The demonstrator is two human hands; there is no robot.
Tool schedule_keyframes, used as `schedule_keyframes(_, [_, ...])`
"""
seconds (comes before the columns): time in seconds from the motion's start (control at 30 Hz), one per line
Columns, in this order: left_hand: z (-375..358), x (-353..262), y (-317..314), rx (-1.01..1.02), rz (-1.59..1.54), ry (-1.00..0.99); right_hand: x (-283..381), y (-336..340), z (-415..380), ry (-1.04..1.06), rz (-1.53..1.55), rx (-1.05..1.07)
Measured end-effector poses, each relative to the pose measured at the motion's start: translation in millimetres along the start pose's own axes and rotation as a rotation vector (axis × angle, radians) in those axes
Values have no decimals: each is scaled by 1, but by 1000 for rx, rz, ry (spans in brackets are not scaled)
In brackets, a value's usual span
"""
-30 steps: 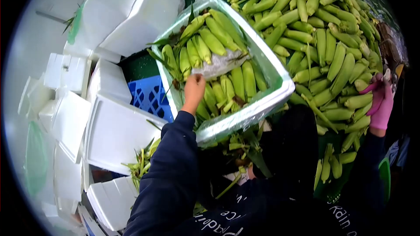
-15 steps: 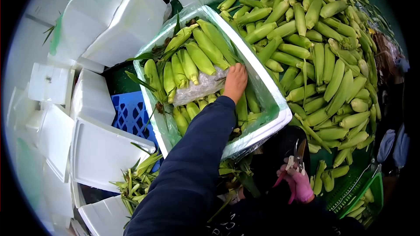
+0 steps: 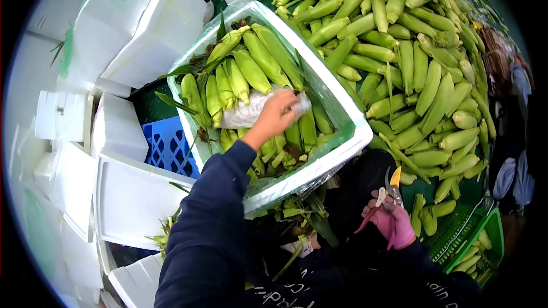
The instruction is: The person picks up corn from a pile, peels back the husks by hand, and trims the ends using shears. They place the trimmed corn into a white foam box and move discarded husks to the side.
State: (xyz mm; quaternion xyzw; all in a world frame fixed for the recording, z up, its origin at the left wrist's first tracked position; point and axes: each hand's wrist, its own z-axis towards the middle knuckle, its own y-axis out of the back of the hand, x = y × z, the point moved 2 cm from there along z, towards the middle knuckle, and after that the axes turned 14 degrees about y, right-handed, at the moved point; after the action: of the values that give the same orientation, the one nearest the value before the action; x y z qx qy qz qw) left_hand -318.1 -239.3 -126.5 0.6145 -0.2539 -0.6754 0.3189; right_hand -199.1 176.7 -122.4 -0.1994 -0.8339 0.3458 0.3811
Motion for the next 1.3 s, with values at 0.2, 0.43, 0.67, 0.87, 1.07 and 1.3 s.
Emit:
schedule_keyframes(0.2, [-99, -35, 24, 92, -654, 390, 5, 2, 0, -32, 47, 2])
schedule_keyframes(0.43, [-146, -102, 76, -203, -433, 641, 1, 1, 5, -75, 58, 69])
schedule_keyframes(0.67, [-216, -189, 254, -755, -739, 462, 4, -11, -2, -116, 63, 20])
schedule_keyframes(0.87, [-219, -197, 371, -574, -1134, 394, -4, 10, 0, -83, 50, 136])
schedule_keyframes(1.07, [-139, -93, 497, -1133, -989, 586, -3, 9, -9, -44, 44, 156])
schedule_keyframes(1.3, [-107, -39, 627, -1100, -538, 362, -7, 6, -1, -45, 25, 129])
